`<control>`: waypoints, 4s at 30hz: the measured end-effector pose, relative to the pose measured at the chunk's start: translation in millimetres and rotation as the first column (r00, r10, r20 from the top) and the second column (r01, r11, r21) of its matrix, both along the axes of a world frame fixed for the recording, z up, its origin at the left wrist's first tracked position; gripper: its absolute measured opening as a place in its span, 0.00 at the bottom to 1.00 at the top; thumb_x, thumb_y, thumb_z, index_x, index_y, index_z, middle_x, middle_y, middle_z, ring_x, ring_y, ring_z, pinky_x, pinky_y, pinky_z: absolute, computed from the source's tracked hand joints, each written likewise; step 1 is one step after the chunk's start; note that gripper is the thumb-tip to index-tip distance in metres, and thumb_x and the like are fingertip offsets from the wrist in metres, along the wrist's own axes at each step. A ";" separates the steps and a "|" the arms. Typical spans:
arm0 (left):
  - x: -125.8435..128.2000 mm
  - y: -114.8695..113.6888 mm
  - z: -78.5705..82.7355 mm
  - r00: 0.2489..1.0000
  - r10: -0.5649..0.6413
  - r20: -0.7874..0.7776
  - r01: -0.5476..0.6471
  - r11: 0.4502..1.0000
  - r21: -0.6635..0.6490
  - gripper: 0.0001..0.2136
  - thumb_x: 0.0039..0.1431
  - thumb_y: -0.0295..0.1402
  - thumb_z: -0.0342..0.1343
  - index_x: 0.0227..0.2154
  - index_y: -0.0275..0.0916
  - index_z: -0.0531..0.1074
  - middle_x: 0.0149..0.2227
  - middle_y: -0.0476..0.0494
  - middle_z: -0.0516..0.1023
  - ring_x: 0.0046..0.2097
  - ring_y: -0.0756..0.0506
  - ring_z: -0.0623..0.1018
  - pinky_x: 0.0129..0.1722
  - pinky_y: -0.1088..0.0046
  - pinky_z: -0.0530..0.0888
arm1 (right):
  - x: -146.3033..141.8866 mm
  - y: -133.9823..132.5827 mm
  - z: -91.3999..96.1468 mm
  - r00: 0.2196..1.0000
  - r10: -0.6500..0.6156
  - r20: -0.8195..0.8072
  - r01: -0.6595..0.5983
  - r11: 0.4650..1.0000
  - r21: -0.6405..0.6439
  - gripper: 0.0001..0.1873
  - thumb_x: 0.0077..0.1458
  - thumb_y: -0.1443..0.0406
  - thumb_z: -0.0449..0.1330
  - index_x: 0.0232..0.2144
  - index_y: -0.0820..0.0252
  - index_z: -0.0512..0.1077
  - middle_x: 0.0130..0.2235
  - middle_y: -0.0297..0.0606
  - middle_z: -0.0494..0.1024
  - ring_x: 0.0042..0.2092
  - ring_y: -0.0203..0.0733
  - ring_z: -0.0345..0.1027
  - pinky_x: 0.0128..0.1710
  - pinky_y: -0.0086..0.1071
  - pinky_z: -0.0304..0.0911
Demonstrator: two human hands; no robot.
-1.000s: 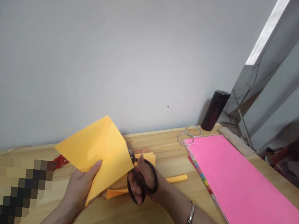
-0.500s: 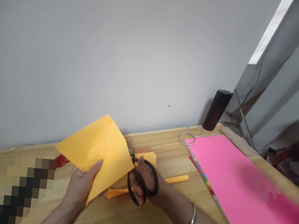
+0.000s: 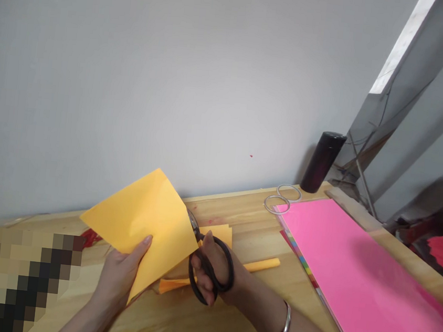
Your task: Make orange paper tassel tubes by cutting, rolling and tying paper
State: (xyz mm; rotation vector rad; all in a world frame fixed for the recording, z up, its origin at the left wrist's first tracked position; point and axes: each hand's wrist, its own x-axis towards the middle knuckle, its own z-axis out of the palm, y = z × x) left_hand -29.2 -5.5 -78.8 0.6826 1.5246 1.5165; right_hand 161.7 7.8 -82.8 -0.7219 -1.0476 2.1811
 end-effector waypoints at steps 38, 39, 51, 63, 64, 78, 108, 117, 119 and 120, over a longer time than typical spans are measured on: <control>-3.0 -0.5 -3.2 0.998 -0.064 0.012 0.065 0.997 -0.053 0.13 0.48 0.32 0.61 0.38 0.32 0.74 0.36 0.36 0.81 0.35 0.41 0.80 0.34 0.68 0.77 | 7.7 5.0 2.5 0.999 0.039 0.005 -0.038 0.998 -0.041 0.39 0.39 0.31 0.41 0.20 0.62 0.62 0.07 0.25 0.58 0.07 0.29 0.50 0.05 0.21 0.46; -3.0 -0.7 -2.9 0.998 -0.062 0.010 0.062 0.997 -0.054 0.14 0.48 0.32 0.61 0.38 0.32 0.74 0.36 0.36 0.81 0.35 0.41 0.80 0.34 0.68 0.77 | 7.5 4.9 2.8 0.999 0.038 0.006 -0.038 0.999 -0.036 0.39 0.39 0.31 0.41 0.20 0.62 0.62 0.07 0.25 0.58 0.07 0.29 0.50 0.05 0.21 0.46; -4.0 0.5 1.3 0.999 -0.040 -0.031 0.039 0.999 -0.037 0.15 0.49 0.30 0.61 0.41 0.33 0.73 0.35 0.37 0.81 0.40 0.41 0.79 0.39 0.69 0.76 | 4.2 3.0 6.5 0.999 0.022 0.025 -0.022 1.000 -0.006 0.38 0.38 0.31 0.41 0.20 0.60 0.59 0.07 0.24 0.57 0.07 0.29 0.49 0.04 0.21 0.42; -1.2 0.5 4.9 0.999 -0.022 -0.037 0.022 1.000 -0.007 0.15 0.48 0.27 0.61 0.41 0.33 0.74 0.35 0.40 0.81 0.40 0.43 0.79 0.38 0.72 0.76 | 4.4 3.2 -0.4 1.000 0.002 0.020 -0.004 0.997 0.081 0.38 0.40 0.32 0.41 0.21 0.61 0.60 0.07 0.23 0.56 0.07 0.28 0.48 0.05 0.22 0.42; -1.6 0.6 4.4 0.999 -0.027 -0.037 0.026 1.000 -0.008 0.15 0.49 0.27 0.61 0.41 0.34 0.73 0.35 0.40 0.81 0.40 0.43 0.79 0.38 0.73 0.76 | 4.7 3.1 -0.7 1.000 -0.002 0.019 0.001 0.996 0.091 0.38 0.40 0.32 0.41 0.21 0.61 0.60 0.07 0.23 0.56 0.07 0.28 0.48 0.05 0.22 0.42; -4.1 0.7 -1.2 0.996 -0.084 -0.008 0.084 0.996 -0.011 0.17 0.47 0.30 0.62 0.42 0.34 0.73 0.36 0.39 0.81 0.41 0.41 0.79 0.37 0.69 0.77 | 8.8 2.5 7.8 0.998 -0.023 0.054 0.017 0.994 0.107 0.40 0.40 0.32 0.36 0.19 0.61 0.60 0.07 0.24 0.56 0.07 0.28 0.47 0.05 0.21 0.44; -2.8 -1.5 2.3 0.993 -0.111 0.041 0.112 0.993 -0.042 0.15 0.48 0.30 0.61 0.41 0.31 0.73 0.36 0.37 0.81 0.40 0.41 0.79 0.39 0.68 0.76 | 16.5 6.2 6.2 0.997 0.049 0.064 -0.056 0.991 0.118 0.38 0.41 0.32 0.41 0.19 0.61 0.62 0.07 0.24 0.57 0.07 0.29 0.49 0.06 0.22 0.46; -4.4 -0.6 -0.8 0.996 -0.093 -0.009 0.093 0.994 -0.049 0.13 0.50 0.29 0.60 0.40 0.32 0.74 0.36 0.37 0.81 0.40 0.42 0.80 0.39 0.70 0.76 | 14.6 6.5 2.6 0.998 0.022 0.058 -0.028 0.994 0.101 0.38 0.41 0.32 0.42 0.20 0.62 0.62 0.08 0.25 0.58 0.07 0.29 0.49 0.05 0.21 0.46; -4.8 0.1 -1.5 0.996 -0.091 -0.014 0.091 0.995 -0.045 0.13 0.50 0.29 0.60 0.40 0.33 0.74 0.37 0.38 0.81 0.40 0.42 0.79 0.39 0.70 0.76 | 14.0 6.3 1.1 0.999 0.018 0.050 -0.023 0.995 0.100 0.38 0.41 0.32 0.42 0.20 0.62 0.62 0.08 0.25 0.58 0.07 0.29 0.50 0.05 0.22 0.46; -4.6 0.2 -1.2 0.996 -0.092 -0.014 0.092 0.995 -0.044 0.13 0.50 0.29 0.60 0.40 0.33 0.74 0.37 0.38 0.81 0.41 0.42 0.79 0.39 0.71 0.76 | 13.8 6.3 0.5 0.999 0.016 0.046 -0.020 0.994 0.104 0.38 0.42 0.33 0.42 0.20 0.62 0.62 0.08 0.25 0.58 0.07 0.29 0.50 0.05 0.22 0.46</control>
